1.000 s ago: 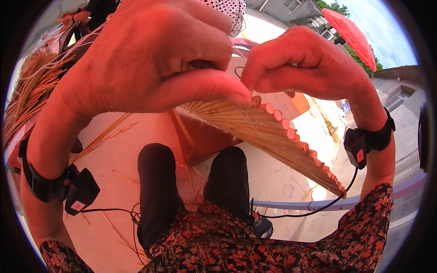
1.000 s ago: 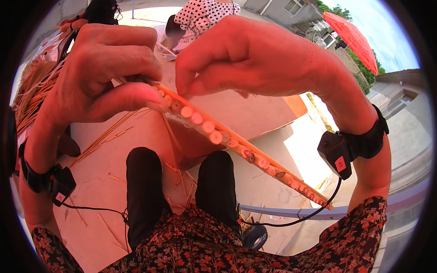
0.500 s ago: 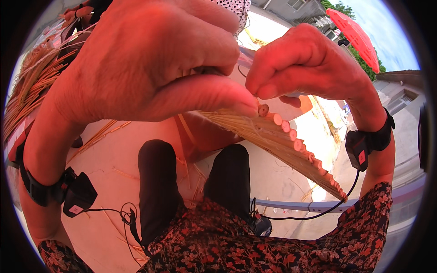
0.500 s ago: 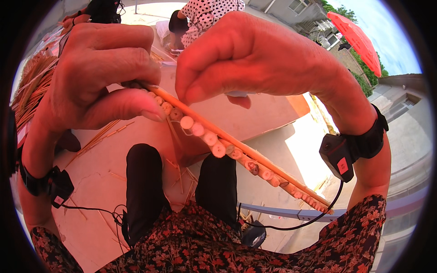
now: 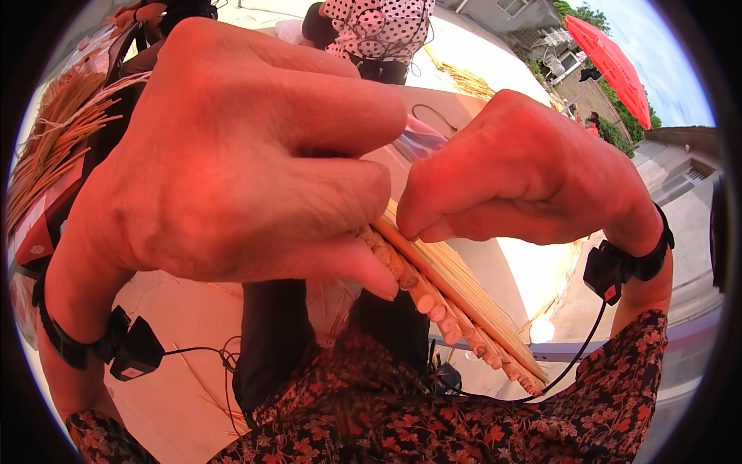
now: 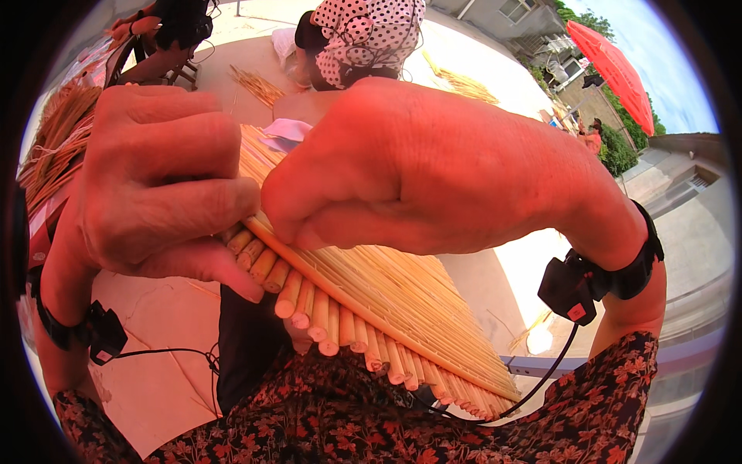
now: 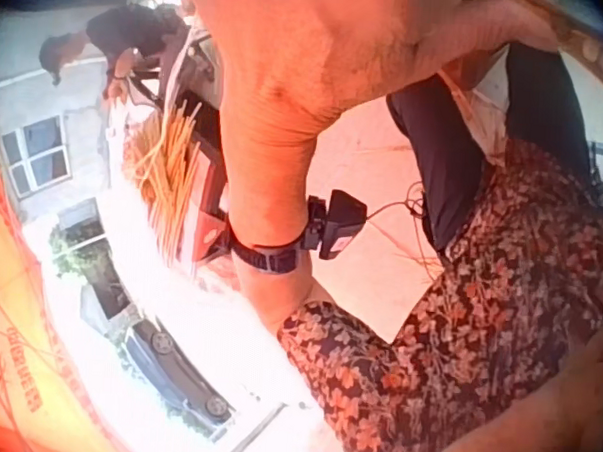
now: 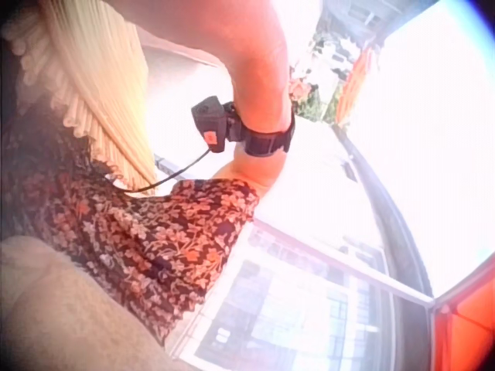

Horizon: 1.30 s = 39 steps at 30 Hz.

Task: The person sits on the ground and weaves a bamboo mat by hand. They hold a partially completed mat and use a needle with white thread to stitch the bamboo strips together, securing the edges and structure.

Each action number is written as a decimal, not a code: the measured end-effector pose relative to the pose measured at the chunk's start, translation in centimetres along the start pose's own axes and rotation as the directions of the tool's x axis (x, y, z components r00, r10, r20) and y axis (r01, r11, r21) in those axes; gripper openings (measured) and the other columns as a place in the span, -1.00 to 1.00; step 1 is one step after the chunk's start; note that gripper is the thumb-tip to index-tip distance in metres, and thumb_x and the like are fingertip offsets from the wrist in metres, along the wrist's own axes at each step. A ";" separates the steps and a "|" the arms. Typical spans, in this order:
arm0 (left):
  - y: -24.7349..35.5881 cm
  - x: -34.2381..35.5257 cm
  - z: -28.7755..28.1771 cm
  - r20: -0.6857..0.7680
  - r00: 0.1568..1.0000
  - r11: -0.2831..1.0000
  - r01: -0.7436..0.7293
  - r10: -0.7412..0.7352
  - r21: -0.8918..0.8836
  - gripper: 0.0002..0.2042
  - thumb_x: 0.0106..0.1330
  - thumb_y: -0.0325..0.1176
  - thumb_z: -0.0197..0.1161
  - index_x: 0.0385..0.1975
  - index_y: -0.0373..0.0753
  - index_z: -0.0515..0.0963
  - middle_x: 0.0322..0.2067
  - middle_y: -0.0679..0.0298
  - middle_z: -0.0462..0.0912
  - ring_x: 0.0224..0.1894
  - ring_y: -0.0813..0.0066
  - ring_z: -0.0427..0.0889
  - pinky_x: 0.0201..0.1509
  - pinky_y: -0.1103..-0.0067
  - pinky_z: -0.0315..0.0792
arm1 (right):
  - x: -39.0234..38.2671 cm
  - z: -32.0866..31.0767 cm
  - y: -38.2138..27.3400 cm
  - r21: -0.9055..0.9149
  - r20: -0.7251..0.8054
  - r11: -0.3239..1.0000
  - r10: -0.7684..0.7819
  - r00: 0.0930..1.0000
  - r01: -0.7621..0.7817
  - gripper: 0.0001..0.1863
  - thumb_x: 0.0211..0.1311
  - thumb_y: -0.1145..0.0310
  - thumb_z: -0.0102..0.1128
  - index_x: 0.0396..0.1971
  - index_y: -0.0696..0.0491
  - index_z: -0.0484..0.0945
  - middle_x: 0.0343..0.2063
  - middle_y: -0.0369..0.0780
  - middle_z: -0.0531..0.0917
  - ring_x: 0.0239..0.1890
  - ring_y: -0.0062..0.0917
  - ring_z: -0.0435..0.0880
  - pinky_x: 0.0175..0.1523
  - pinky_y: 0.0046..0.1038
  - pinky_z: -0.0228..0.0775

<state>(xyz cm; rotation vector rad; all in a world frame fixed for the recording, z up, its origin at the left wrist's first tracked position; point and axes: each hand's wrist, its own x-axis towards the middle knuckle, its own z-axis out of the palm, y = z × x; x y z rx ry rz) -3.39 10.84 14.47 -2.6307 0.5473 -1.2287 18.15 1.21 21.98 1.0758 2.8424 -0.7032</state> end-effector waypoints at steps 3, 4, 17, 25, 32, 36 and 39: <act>0.3 -0.5 1.3 -0.040 0.999 1.000 -0.021 0.021 0.007 -0.52 -0.01 0.12 0.40 -0.54 -0.26 0.55 -0.66 0.42 0.28 -0.71 0.49 0.28 -0.69 0.53 0.09 | -0.2 0.5 0.5 0.055 0.025 0.998 -0.010 1.000 0.009 -0.83 0.17 0.55 0.30 -0.22 0.07 0.65 -0.50 -0.24 0.66 -0.50 -0.41 0.64 -0.38 -0.43 0.45; 0.8 -0.1 0.9 0.005 1.000 1.000 -0.023 0.023 0.015 -0.52 -0.01 0.12 0.40 -0.54 -0.26 0.54 -0.66 0.42 0.28 -0.71 0.49 0.29 -0.69 0.53 0.09 | -0.3 0.9 0.6 0.098 0.031 0.995 0.010 0.999 -0.013 -0.80 0.16 0.57 0.29 -0.21 0.08 0.66 -0.49 -0.24 0.66 -0.49 -0.41 0.65 -0.37 -0.43 0.46; -0.5 0.7 0.7 0.062 0.994 0.996 -0.091 0.091 -0.009 -0.52 -0.03 0.08 0.41 -0.56 -0.31 0.52 -0.61 0.30 0.27 -0.66 0.40 0.35 -0.64 0.46 0.15 | 0.4 -0.5 2.3 0.158 0.057 0.986 0.036 0.998 -0.045 -0.78 0.17 0.66 0.15 -0.23 0.20 0.71 -0.36 -0.15 0.74 -0.34 -0.36 0.76 -0.24 -0.48 0.54; -2.8 0.7 3.0 0.098 0.995 1.000 -0.027 0.028 -0.011 -0.52 -0.01 0.07 0.41 -0.57 -0.31 0.52 -0.62 0.30 0.28 -0.66 0.39 0.35 -0.64 0.46 0.15 | -0.6 -1.3 2.1 0.067 -0.018 0.979 0.193 0.981 -0.192 -0.96 0.16 0.56 0.28 -0.40 0.17 0.69 -0.50 -0.21 0.72 -0.47 -0.45 0.74 -0.37 -0.51 0.49; -3.2 1.2 3.9 0.100 0.995 1.000 -0.012 0.014 -0.019 -0.53 0.00 0.07 0.41 -0.58 -0.31 0.52 -0.63 0.30 0.29 -0.66 0.39 0.35 -0.64 0.46 0.16 | -1.8 -1.1 4.8 -0.025 -0.194 0.999 -0.040 0.980 0.036 -0.94 0.17 0.54 0.33 -0.34 0.14 0.71 -0.51 -0.25 0.64 -0.45 -0.55 0.62 -0.31 -0.52 0.40; -3.2 1.1 3.9 0.122 0.993 1.000 0.010 -0.009 -0.007 -0.53 0.01 0.07 0.41 -0.58 -0.30 0.52 -0.63 0.30 0.29 -0.67 0.38 0.36 -0.64 0.46 0.16 | -1.8 -1.0 4.7 0.034 -0.190 0.999 -0.011 0.982 0.017 -0.92 0.16 0.57 0.34 -0.33 0.16 0.72 -0.47 -0.23 0.69 -0.39 -0.56 0.66 -0.24 -0.52 0.45; -3.8 1.5 4.9 0.106 0.994 1.000 -0.004 0.006 -0.024 -0.53 0.01 0.06 0.41 -0.58 -0.30 0.52 -0.63 0.30 0.30 -0.67 0.38 0.36 -0.64 0.46 0.16 | -2.8 -0.8 4.4 0.126 -0.187 0.989 0.103 0.977 -0.080 -0.92 0.17 0.60 0.33 -0.32 0.19 0.71 -0.46 -0.25 0.71 -0.36 -0.60 0.68 -0.21 -0.52 0.48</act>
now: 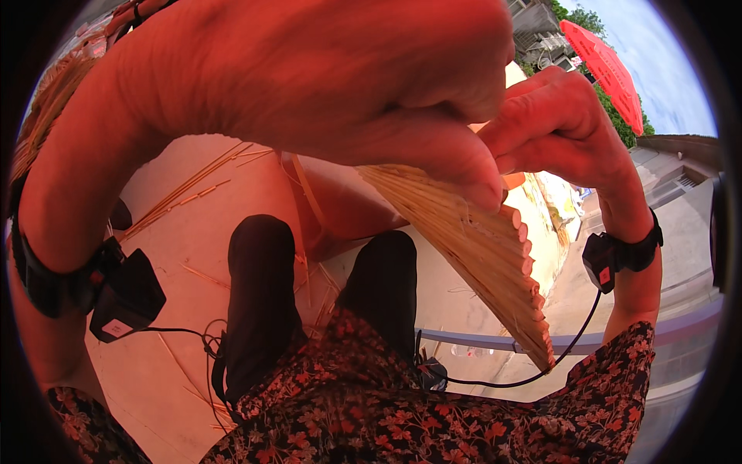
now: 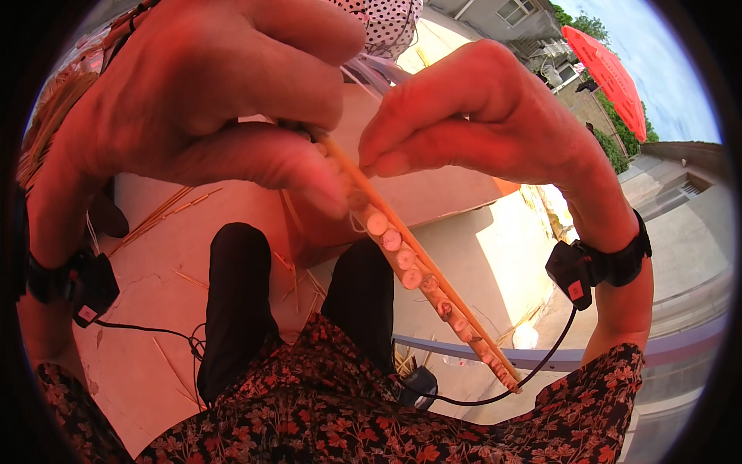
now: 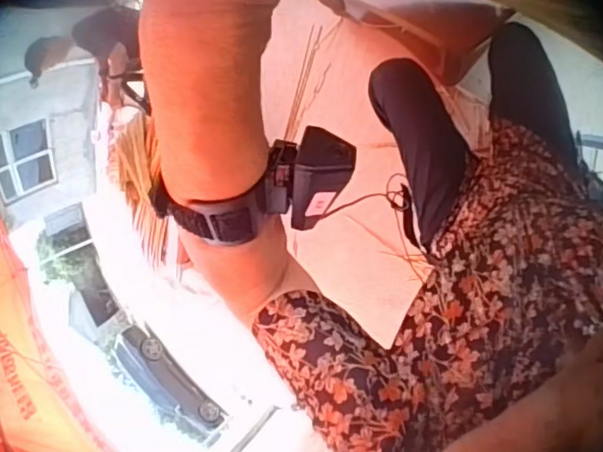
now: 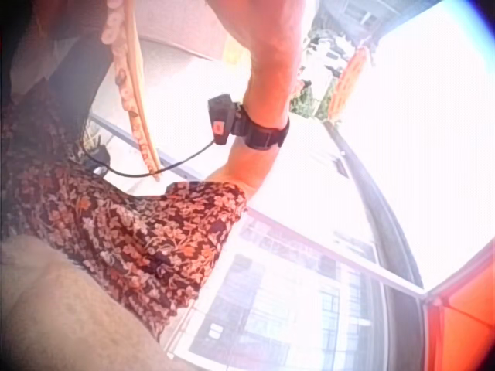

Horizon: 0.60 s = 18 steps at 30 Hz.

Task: The person sits on the ground and weaves a bamboo mat by hand. They hold a partially completed mat and use a needle with white thread to stitch the bamboo strips together, securing the edges and structure.

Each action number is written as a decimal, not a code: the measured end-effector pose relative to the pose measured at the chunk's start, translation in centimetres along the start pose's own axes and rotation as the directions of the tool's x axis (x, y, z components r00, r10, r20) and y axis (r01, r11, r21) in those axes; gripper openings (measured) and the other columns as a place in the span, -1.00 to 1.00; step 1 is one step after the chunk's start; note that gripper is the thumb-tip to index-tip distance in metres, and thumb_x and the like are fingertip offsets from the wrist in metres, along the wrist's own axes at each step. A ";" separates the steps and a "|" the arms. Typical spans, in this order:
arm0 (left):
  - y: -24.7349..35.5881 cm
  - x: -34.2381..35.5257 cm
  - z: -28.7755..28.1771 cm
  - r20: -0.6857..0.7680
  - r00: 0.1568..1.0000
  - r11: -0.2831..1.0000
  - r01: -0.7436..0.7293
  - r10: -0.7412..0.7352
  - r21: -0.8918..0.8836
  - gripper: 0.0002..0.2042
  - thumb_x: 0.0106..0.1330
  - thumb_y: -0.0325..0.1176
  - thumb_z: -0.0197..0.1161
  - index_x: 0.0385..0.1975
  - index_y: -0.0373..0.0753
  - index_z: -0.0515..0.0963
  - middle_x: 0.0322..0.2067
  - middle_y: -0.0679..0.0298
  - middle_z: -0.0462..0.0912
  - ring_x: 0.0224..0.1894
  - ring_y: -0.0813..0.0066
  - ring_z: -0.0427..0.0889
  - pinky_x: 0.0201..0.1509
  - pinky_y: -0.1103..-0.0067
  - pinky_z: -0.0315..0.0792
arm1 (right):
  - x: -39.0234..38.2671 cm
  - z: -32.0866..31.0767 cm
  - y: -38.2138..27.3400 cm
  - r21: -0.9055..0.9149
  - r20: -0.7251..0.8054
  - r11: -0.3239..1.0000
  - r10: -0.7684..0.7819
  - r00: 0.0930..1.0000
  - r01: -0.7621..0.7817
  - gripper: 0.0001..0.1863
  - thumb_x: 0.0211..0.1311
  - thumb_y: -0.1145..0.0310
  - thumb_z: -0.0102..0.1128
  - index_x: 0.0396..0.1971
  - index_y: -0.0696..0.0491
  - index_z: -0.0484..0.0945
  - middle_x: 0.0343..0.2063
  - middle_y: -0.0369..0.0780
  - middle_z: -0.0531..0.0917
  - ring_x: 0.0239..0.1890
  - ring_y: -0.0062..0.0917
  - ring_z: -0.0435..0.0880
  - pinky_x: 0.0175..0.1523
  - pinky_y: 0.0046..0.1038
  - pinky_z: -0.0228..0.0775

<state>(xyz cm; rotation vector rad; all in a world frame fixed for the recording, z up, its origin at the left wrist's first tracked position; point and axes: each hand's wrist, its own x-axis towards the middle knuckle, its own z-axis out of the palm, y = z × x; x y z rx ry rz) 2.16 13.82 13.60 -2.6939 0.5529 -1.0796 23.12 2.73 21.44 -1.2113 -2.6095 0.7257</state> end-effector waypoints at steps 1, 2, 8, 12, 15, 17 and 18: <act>-0.3 0.3 0.5 -0.007 1.000 1.000 -0.006 0.006 -0.010 -0.53 0.02 0.06 0.41 -0.58 -0.30 0.52 -0.63 0.30 0.30 -0.67 0.38 0.36 -0.64 0.46 0.16 | -0.4 0.0 0.1 0.001 -0.016 1.000 0.017 1.000 -0.017 -0.92 0.19 0.59 0.31 -0.31 0.19 0.71 -0.47 -0.27 0.71 -0.39 -0.63 0.66 -0.25 -0.53 0.46; -0.2 0.2 0.1 0.003 1.000 1.000 -0.002 0.002 0.003 -0.53 0.02 0.06 0.41 -0.59 -0.30 0.52 -0.63 0.30 0.30 -0.67 0.38 0.36 -0.64 0.46 0.16 | -0.2 0.1 0.0 -0.001 -0.029 1.000 0.002 1.000 -0.002 -0.92 0.21 0.58 0.30 -0.31 0.19 0.71 -0.48 -0.29 0.70 -0.42 -0.66 0.64 -0.29 -0.55 0.45; -0.4 0.9 1.1 -0.004 1.000 1.000 0.000 0.000 -0.009 -0.54 0.03 0.06 0.41 -0.59 -0.30 0.52 -0.64 0.29 0.30 -0.67 0.37 0.36 -0.64 0.46 0.16 | -1.0 -0.1 -0.3 0.082 -0.015 0.983 0.168 0.986 -0.166 -0.88 0.29 0.56 0.21 -0.27 0.17 0.71 -0.53 -0.34 0.65 -0.60 -0.76 0.46 -0.47 -0.62 0.30; 0.0 1.2 0.5 0.014 1.000 1.000 0.017 -0.017 0.017 -0.54 0.04 0.06 0.41 -0.60 -0.30 0.52 -0.64 0.29 0.31 -0.67 0.37 0.37 -0.64 0.46 0.16 | -0.3 -0.4 -0.5 -0.034 0.007 0.999 0.010 1.000 -0.010 -0.86 0.30 0.56 0.18 -0.25 0.15 0.71 -0.54 -0.33 0.64 -0.61 -0.73 0.45 -0.48 -0.62 0.30; -0.1 1.5 0.9 0.019 1.000 1.000 0.022 -0.023 0.019 -0.54 0.04 0.05 0.41 -0.60 -0.30 0.52 -0.64 0.29 0.31 -0.67 0.36 0.37 -0.64 0.46 0.17 | -0.2 -0.6 -0.7 -0.130 0.036 0.992 0.008 0.999 -0.003 -0.88 0.24 0.50 0.24 -0.30 0.23 0.67 -0.56 -0.23 0.62 -0.63 -0.53 0.58 -0.51 -0.50 0.35; 0.0 1.6 1.1 0.017 1.000 1.000 0.020 -0.020 0.019 -0.54 0.04 0.05 0.41 -0.60 -0.30 0.52 -0.64 0.29 0.31 -0.67 0.36 0.37 -0.64 0.46 0.17 | -0.3 -0.9 -0.4 -0.136 0.043 0.990 -0.034 0.998 0.040 -0.88 0.25 0.47 0.25 -0.30 0.21 0.67 -0.55 -0.23 0.63 -0.60 -0.53 0.59 -0.50 -0.49 0.36; -0.1 1.7 1.1 0.015 1.000 1.000 0.018 -0.019 0.015 -0.54 0.05 0.05 0.41 -0.60 -0.30 0.52 -0.65 0.29 0.31 -0.67 0.36 0.37 -0.64 0.46 0.17 | -0.3 -1.0 -0.4 -0.141 0.047 0.988 -0.051 0.998 0.057 -0.87 0.26 0.46 0.26 -0.30 0.21 0.67 -0.54 -0.24 0.63 -0.59 -0.53 0.60 -0.49 -0.49 0.36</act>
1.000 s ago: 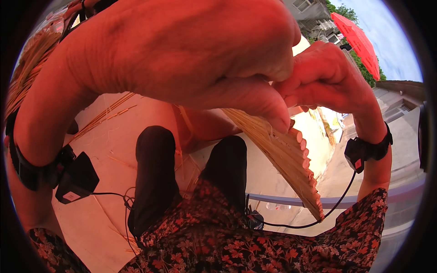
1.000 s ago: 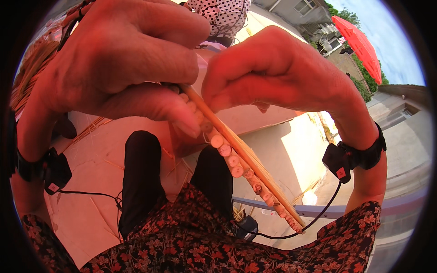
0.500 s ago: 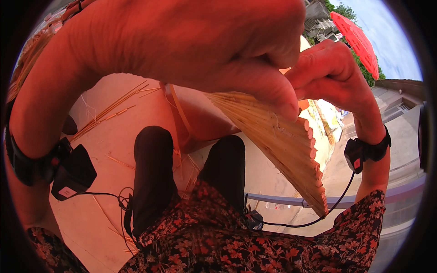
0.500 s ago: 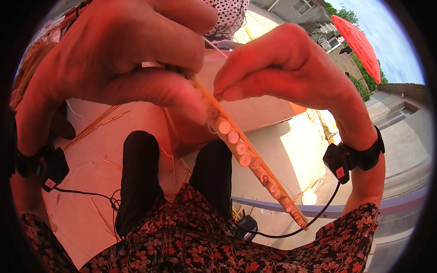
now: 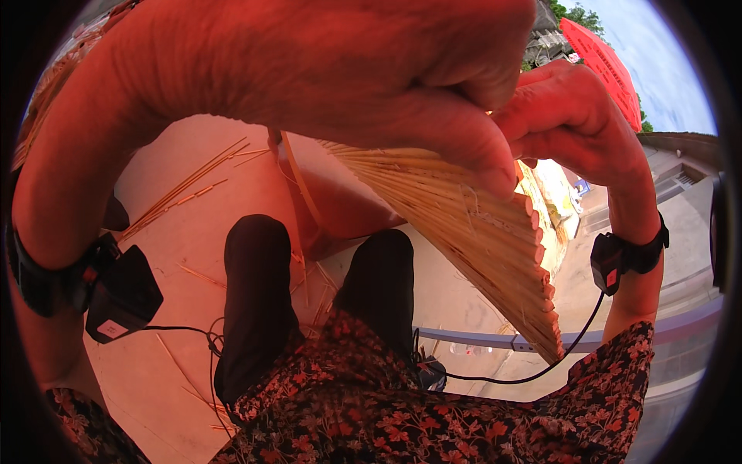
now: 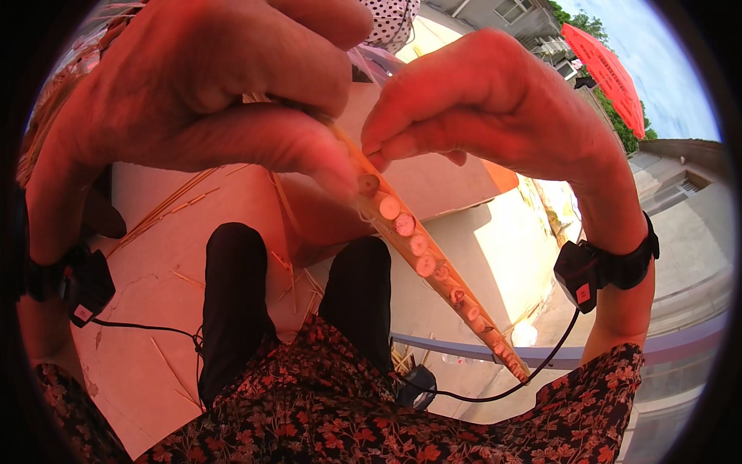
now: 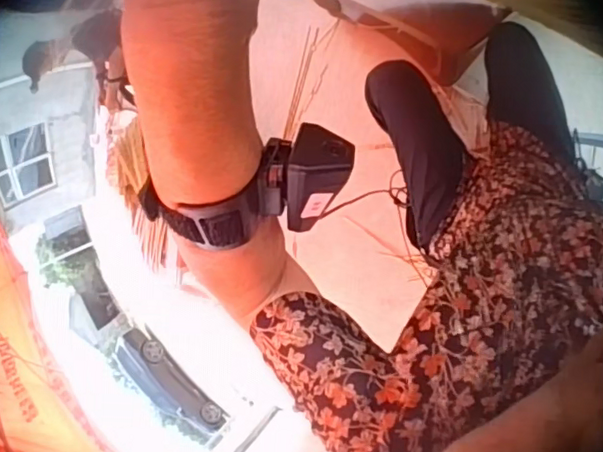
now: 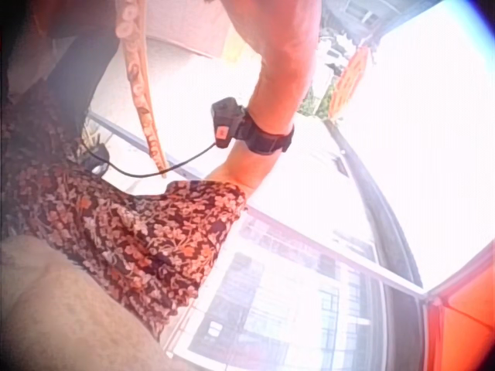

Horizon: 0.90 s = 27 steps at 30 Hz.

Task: The person sits on the ground and weaves a bamboo mat by hand. They hold a partially completed mat and use a needle with white thread to stitch the bamboo strips together, securing the edges and structure.

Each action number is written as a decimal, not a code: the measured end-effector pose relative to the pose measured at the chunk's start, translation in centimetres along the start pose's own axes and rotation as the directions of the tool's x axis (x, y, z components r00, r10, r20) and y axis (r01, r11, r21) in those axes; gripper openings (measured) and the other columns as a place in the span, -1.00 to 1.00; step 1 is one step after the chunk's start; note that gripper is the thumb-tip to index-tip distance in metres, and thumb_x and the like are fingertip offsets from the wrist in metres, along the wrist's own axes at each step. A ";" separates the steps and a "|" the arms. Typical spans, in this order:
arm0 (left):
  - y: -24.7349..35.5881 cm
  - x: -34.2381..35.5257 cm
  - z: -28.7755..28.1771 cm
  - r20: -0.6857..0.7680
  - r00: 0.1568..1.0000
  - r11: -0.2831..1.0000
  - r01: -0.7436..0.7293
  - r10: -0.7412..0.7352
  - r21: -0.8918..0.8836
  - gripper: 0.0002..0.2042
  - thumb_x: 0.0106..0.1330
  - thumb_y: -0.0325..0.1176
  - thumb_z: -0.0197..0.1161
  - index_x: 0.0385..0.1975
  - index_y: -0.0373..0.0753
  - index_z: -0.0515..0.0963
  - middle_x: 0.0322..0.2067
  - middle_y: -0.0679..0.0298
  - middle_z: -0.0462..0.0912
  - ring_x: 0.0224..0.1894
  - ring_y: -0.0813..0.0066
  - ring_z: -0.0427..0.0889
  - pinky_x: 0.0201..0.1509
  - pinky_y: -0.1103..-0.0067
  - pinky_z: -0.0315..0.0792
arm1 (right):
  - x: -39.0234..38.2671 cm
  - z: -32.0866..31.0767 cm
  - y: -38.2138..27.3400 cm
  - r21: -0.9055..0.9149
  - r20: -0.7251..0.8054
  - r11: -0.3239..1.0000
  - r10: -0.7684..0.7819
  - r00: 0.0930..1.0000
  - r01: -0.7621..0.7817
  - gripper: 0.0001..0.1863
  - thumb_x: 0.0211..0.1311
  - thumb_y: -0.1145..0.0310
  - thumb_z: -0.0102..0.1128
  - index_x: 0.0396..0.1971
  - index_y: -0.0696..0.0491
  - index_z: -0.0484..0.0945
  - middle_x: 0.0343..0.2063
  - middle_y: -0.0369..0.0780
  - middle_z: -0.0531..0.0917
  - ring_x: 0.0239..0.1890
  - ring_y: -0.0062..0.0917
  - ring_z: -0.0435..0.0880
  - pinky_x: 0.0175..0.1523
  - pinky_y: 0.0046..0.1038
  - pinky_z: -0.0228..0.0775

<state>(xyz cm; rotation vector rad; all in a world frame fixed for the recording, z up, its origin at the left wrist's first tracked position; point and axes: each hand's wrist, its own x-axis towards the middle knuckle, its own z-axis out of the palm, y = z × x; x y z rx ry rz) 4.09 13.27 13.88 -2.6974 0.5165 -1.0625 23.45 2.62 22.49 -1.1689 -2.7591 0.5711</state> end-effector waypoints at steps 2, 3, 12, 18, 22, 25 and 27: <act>-0.1 0.1 0.1 -0.005 1.000 1.000 -0.006 0.006 -0.003 -0.54 0.05 0.05 0.41 -0.61 -0.30 0.52 -0.65 0.29 0.32 -0.67 0.36 0.37 -0.64 0.46 0.17 | 0.0 -0.2 -0.1 0.023 0.022 1.000 0.019 1.000 -0.019 -0.88 0.26 0.46 0.27 -0.29 0.20 0.67 -0.52 -0.24 0.63 -0.57 -0.53 0.61 -0.48 -0.49 0.36; -0.1 0.1 0.1 -0.007 1.000 1.000 -0.004 0.004 -0.005 -0.54 0.05 0.05 0.41 -0.61 -0.30 0.52 -0.65 0.29 0.32 -0.68 0.36 0.37 -0.64 0.46 0.17 | 0.0 -0.2 -0.1 0.035 0.033 0.999 0.026 0.999 -0.027 -0.88 0.26 0.46 0.27 -0.29 0.19 0.68 -0.52 -0.24 0.64 -0.56 -0.54 0.61 -0.48 -0.49 0.37; -0.1 0.0 0.0 0.000 1.000 1.000 0.004 -0.004 -0.006 -0.54 0.07 0.04 0.41 -0.62 -0.30 0.52 -0.65 0.29 0.33 -0.68 0.35 0.38 -0.64 0.45 0.17 | 0.0 0.2 -0.2 0.018 0.014 1.000 0.024 1.000 -0.024 -0.90 0.30 0.47 0.26 -0.30 0.19 0.67 -0.53 -0.24 0.64 -0.58 -0.55 0.60 -0.49 -0.51 0.35; -0.1 -0.6 -0.5 0.000 1.000 1.000 0.012 -0.012 -0.006 -0.55 0.08 0.04 0.41 -0.62 -0.30 0.52 -0.66 0.28 0.33 -0.68 0.34 0.38 -0.64 0.45 0.18 | 0.1 0.7 -0.5 0.172 0.014 0.980 0.098 0.995 -0.099 -0.88 0.30 0.49 0.20 -0.31 0.23 0.65 -0.58 -0.22 0.62 -0.62 -0.54 0.58 -0.52 -0.50 0.33; -0.5 -0.5 -0.2 -0.007 1.000 1.000 0.010 -0.010 -0.023 -0.55 0.09 0.04 0.41 -0.63 -0.30 0.52 -0.66 0.28 0.34 -0.68 0.34 0.38 -0.64 0.45 0.18 | -0.2 0.8 -0.1 0.181 0.004 0.979 0.097 0.995 -0.096 -0.89 0.28 0.54 0.19 -0.33 0.25 0.65 -0.59 -0.22 0.63 -0.63 -0.55 0.60 -0.52 -0.51 0.36; -0.7 -0.1 0.1 -0.017 1.000 0.999 0.001 -0.002 -0.040 -0.55 0.09 0.03 0.41 -0.63 -0.30 0.52 -0.66 0.28 0.34 -0.68 0.34 0.38 -0.64 0.45 0.18 | -0.8 0.8 -0.3 0.207 0.005 0.969 0.141 0.990 -0.139 -0.90 0.25 0.56 0.19 -0.32 0.24 0.66 -0.59 -0.21 0.64 -0.62 -0.54 0.63 -0.51 -0.51 0.40; 0.2 -0.6 -0.8 0.000 1.000 1.000 0.018 -0.018 -0.017 -0.55 0.10 0.03 0.41 -0.63 -0.30 0.52 -0.67 0.28 0.34 -0.68 0.34 0.38 -0.64 0.45 0.18 | -0.2 0.6 -0.8 0.215 0.012 0.970 0.115 0.993 -0.114 -0.89 0.25 0.57 0.19 -0.32 0.24 0.68 -0.59 -0.20 0.66 -0.61 -0.54 0.65 -0.50 -0.52 0.44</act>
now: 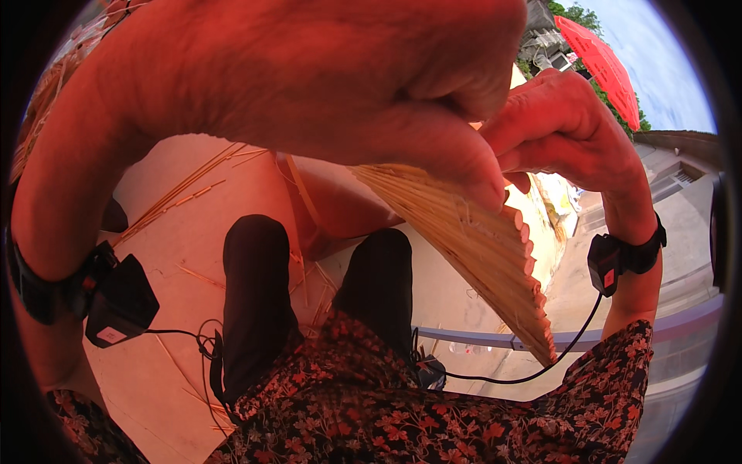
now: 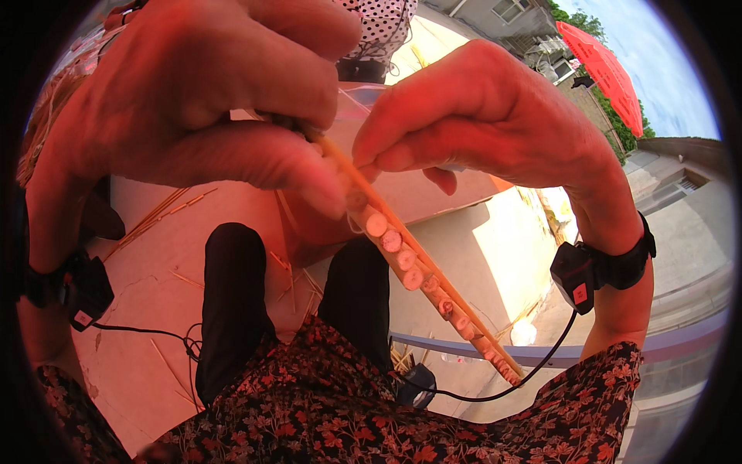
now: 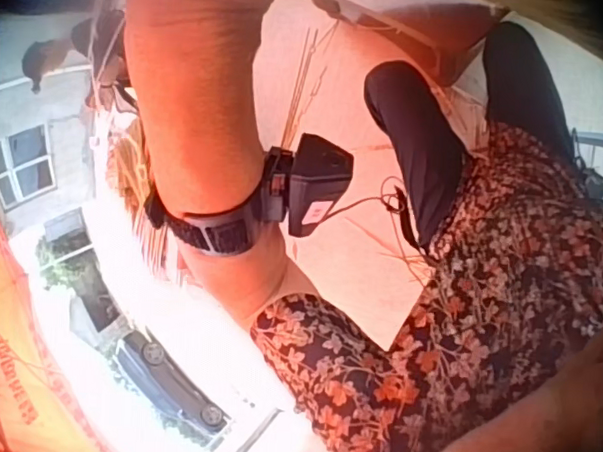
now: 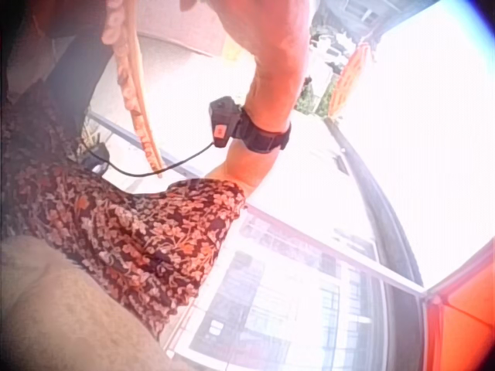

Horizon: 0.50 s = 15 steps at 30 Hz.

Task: The person sits on the ground and weaves a bamboo mat by hand. They hold a partially completed mat and use a needle with white thread to stitch the bamboo strips together, securing the edges and structure.

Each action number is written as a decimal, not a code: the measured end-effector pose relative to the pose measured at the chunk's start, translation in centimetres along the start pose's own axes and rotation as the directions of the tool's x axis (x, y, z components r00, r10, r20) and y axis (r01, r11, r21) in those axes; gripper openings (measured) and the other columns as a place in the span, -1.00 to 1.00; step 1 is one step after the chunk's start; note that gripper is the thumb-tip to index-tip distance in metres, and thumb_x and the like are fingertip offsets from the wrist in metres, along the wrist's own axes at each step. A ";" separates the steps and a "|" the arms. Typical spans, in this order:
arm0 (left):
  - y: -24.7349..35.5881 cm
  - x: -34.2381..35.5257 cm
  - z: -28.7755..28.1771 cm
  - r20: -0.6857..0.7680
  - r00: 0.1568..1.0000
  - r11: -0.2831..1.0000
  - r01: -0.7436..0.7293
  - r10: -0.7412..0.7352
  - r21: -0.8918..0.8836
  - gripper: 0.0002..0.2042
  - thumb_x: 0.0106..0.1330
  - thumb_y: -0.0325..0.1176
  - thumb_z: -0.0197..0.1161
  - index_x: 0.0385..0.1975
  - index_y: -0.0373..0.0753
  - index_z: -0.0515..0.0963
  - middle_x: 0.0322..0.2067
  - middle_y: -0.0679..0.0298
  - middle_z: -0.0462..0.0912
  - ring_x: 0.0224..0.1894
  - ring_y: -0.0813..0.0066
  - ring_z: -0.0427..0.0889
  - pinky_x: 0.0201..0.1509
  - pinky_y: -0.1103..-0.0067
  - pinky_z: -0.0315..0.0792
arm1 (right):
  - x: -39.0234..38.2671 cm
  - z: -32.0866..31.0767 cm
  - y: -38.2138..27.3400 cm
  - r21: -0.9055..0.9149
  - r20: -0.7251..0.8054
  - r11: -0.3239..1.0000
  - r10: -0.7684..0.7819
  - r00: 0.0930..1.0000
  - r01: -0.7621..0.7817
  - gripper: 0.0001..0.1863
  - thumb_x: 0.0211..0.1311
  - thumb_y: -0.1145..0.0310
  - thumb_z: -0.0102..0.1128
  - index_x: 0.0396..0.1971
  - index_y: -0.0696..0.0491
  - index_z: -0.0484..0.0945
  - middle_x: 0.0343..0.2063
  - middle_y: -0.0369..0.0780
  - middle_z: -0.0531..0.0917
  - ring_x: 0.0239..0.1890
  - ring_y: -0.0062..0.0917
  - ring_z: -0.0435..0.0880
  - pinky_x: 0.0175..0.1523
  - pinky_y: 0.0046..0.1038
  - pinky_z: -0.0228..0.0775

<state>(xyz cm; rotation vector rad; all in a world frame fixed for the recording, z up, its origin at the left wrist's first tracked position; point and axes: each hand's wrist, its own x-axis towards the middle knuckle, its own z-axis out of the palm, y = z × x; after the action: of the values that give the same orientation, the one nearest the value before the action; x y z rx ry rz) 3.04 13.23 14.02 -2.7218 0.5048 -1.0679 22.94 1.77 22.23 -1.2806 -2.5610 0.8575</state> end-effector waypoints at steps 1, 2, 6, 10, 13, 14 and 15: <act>0.2 -0.1 -0.4 0.004 1.000 1.000 0.005 -0.005 0.015 -0.55 0.10 0.03 0.41 -0.64 -0.30 0.52 -0.67 0.28 0.34 -0.69 0.33 0.39 -0.64 0.45 0.18 | 0.2 -0.1 -0.3 0.037 0.016 0.999 0.008 1.000 -0.008 -0.89 0.24 0.57 0.19 -0.31 0.24 0.68 -0.57 -0.20 0.67 -0.60 -0.53 0.66 -0.49 -0.52 0.45; 0.2 -0.3 -0.2 0.007 1.000 1.000 0.012 -0.012 0.012 -0.55 0.10 0.03 0.41 -0.64 -0.29 0.52 -0.67 0.28 0.35 -0.69 0.33 0.39 -0.64 0.45 0.18 | 0.4 -0.1 -0.2 0.081 0.032 0.996 0.027 0.999 -0.029 -0.88 0.24 0.57 0.20 -0.30 0.24 0.69 -0.55 -0.19 0.68 -0.59 -0.53 0.66 -0.48 -0.51 0.46; 0.3 -0.5 0.4 0.004 1.000 1.000 0.009 -0.009 0.003 -0.55 0.11 0.03 0.41 -0.64 -0.29 0.52 -0.67 0.28 0.35 -0.69 0.33 0.39 -0.64 0.45 0.18 | 0.4 0.5 0.2 0.020 0.072 1.000 -0.003 0.997 0.002 -0.87 0.22 0.57 0.22 -0.28 0.24 0.70 -0.49 -0.17 0.73 -0.58 -0.50 0.70 -0.48 -0.52 0.49; 0.6 -0.4 0.5 0.007 1.000 1.000 0.002 -0.002 0.000 -0.55 0.11 0.03 0.41 -0.65 -0.29 0.52 -0.67 0.28 0.35 -0.69 0.33 0.39 -0.64 0.45 0.19 | 0.6 0.4 0.2 -0.074 0.117 0.991 -0.100 0.988 0.110 -0.87 0.21 0.59 0.24 -0.27 0.23 0.70 -0.46 -0.16 0.74 -0.59 -0.49 0.71 -0.50 -0.53 0.50; 0.9 -0.7 -0.1 0.022 1.000 1.000 0.007 -0.007 0.014 -0.55 0.12 0.02 0.41 -0.65 -0.29 0.52 -0.68 0.27 0.36 -0.69 0.32 0.39 -0.64 0.45 0.19 | 0.7 0.3 -0.3 0.005 0.117 0.999 -0.037 0.992 0.037 -0.88 0.21 0.57 0.25 -0.28 0.22 0.71 -0.47 -0.17 0.73 -0.62 -0.50 0.69 -0.52 -0.53 0.49; 0.8 -0.6 0.2 0.017 1.000 1.000 0.002 -0.002 0.006 -0.55 0.12 0.02 0.41 -0.65 -0.29 0.52 -0.68 0.27 0.36 -0.69 0.32 0.39 -0.64 0.45 0.19 | 0.4 0.4 0.0 0.039 0.114 0.999 0.003 0.994 -0.008 -0.88 0.22 0.56 0.25 -0.29 0.22 0.71 -0.48 -0.18 0.73 -0.63 -0.51 0.69 -0.52 -0.54 0.49; 0.7 -0.6 0.5 0.012 1.000 1.000 -0.003 0.003 0.000 -0.55 0.12 0.02 0.41 -0.65 -0.29 0.52 -0.68 0.27 0.36 -0.69 0.32 0.39 -0.64 0.45 0.19 | 0.2 0.5 0.3 0.072 0.112 0.996 0.043 0.993 -0.052 -0.89 0.22 0.55 0.24 -0.30 0.22 0.71 -0.49 -0.18 0.72 -0.64 -0.51 0.68 -0.52 -0.54 0.49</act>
<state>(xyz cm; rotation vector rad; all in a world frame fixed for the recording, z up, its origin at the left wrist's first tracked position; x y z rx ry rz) 2.81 12.81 13.13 -2.7249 0.5071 -1.0501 22.80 1.85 21.67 -1.3123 -2.5632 1.0519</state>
